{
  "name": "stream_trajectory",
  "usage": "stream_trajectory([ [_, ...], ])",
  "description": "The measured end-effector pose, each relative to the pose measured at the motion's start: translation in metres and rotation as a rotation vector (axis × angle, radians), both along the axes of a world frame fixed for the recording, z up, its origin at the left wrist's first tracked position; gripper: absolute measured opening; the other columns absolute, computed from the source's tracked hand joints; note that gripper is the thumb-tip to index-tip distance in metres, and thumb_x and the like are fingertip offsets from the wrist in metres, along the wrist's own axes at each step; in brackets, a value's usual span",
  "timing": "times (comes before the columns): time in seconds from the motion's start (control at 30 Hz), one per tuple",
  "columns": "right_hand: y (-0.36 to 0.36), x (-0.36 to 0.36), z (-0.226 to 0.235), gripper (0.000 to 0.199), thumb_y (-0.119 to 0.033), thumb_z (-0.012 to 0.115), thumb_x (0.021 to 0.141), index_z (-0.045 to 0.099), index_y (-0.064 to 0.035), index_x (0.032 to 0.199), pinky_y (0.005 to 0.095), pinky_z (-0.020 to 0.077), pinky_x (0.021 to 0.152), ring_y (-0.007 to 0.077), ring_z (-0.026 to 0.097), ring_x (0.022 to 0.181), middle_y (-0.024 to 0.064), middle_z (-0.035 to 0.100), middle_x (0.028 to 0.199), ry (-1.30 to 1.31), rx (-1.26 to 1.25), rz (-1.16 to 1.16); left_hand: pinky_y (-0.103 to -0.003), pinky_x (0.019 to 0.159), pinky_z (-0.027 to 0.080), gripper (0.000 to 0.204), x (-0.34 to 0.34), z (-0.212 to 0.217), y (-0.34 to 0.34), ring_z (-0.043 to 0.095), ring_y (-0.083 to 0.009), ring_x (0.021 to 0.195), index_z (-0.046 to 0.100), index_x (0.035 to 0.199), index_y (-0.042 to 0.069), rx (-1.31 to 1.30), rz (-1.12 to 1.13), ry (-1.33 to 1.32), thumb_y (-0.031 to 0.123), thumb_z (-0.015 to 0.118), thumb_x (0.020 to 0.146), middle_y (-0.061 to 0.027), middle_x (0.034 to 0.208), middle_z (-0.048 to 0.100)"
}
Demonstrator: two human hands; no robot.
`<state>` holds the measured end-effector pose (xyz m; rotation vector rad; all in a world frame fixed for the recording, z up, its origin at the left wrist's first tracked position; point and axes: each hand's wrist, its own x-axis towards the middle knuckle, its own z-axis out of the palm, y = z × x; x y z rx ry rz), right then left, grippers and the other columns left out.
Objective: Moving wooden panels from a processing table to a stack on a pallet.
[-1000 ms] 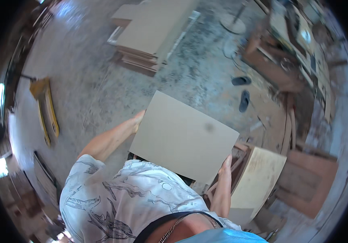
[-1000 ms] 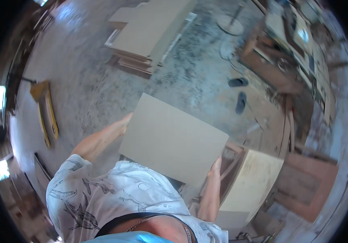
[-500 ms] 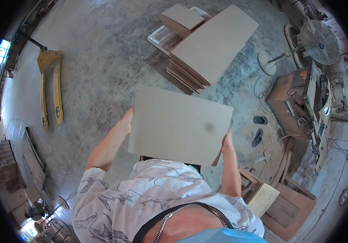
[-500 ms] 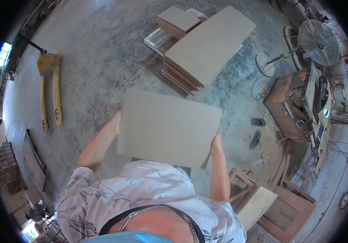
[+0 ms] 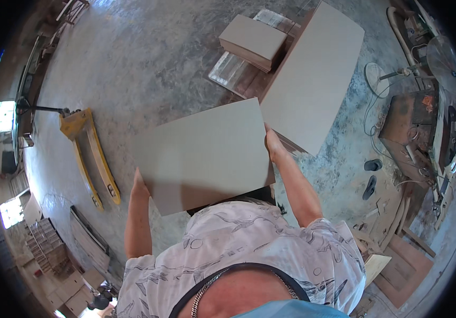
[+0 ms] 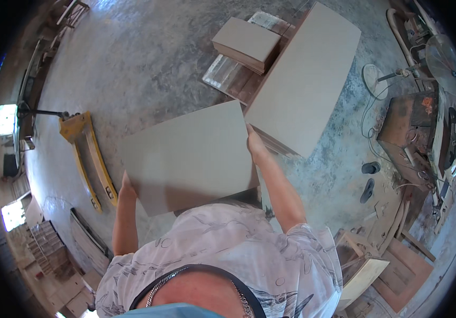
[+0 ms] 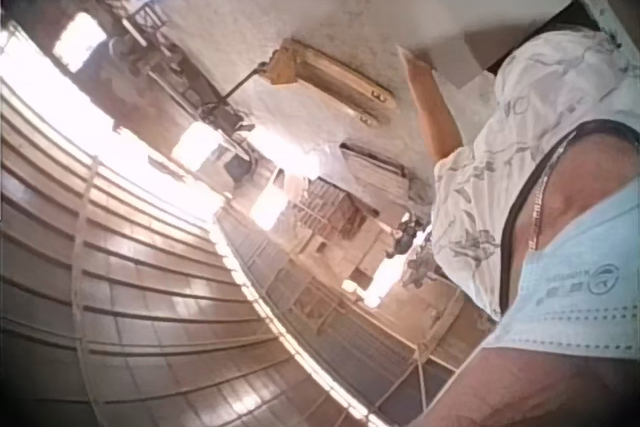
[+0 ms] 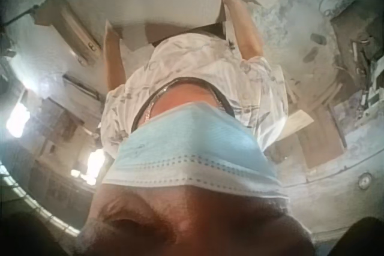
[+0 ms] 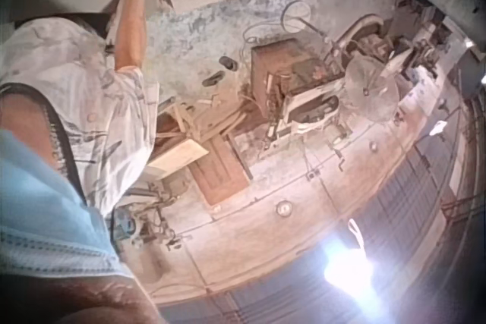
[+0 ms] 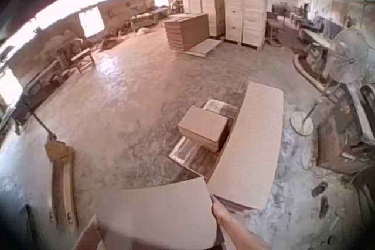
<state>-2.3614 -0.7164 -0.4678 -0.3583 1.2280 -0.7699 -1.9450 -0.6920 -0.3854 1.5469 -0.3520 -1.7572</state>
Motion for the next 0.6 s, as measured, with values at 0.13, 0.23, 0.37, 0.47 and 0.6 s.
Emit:
stream_trajectory([
  [0.13,-0.12,0.061,0.002,0.058,-0.046,0.027,0.093,0.029,-0.0089,0.138,0.0352,0.0294,0.102,0.0215,0.034,0.126,0.0084,0.035,0.139,0.004,0.106,-0.002,-0.032,0.072,0.051,0.038,0.061,-0.019,-0.138,0.059,-0.0187,0.09,0.051,0.116,0.0,0.076,-0.016,0.022,0.028,0.046,0.09,-0.0083,0.103,0.059],
  [0.23,-0.196,0.092,-0.011,0.059,-0.047,0.028,0.093,0.027,-0.0109,0.139,0.0363,0.0286,0.103,0.0216,0.031,0.129,0.0082,0.031,0.141,-0.028,0.068,-0.072,-0.032,0.074,0.051,0.038,0.079,-0.029,-0.245,0.059,-0.0187,0.091,0.051,0.116,0.0,0.043,-0.108,-0.009,0.028,0.045,0.091,-0.0088,0.105,0.059],
  [0.37,-0.294,0.121,-0.014,0.057,-0.046,0.029,0.093,0.03,-0.0108,0.138,0.0363,0.0324,0.1,0.0218,0.036,0.125,0.0079,0.037,0.138,0.086,0.084,-0.278,-0.034,0.076,0.051,0.038,0.102,-0.046,-0.398,0.059,-0.0195,0.093,0.05,0.118,0.002,-0.08,-0.253,0.096,0.029,0.045,0.091,-0.0097,0.108,0.058],
  [0.47,-0.346,0.113,-0.03,0.053,-0.044,0.03,0.093,0.035,-0.0122,0.135,0.037,0.038,0.096,0.0219,0.044,0.119,0.0073,0.044,0.132,-0.104,0.134,-0.391,-0.035,0.077,0.052,0.038,0.103,-0.063,-0.503,0.059,-0.0206,0.093,0.05,0.118,0.002,0.029,-0.346,0.212,0.029,0.046,0.091,-0.0107,0.108,0.059],
  [0.6,-0.403,0.087,-0.059,0.052,-0.045,0.03,0.093,0.03,-0.0176,0.138,0.0348,0.0329,0.099,0.0192,0.04,0.122,0.0057,0.042,0.134,-0.093,0.131,-0.521,-0.036,0.077,0.052,0.037,0.054,-0.075,-0.611,0.06,-0.0222,0.093,0.051,0.117,0.001,0.122,-0.41,0.233,0.026,0.046,0.09,-0.0123,0.108,0.059],
])
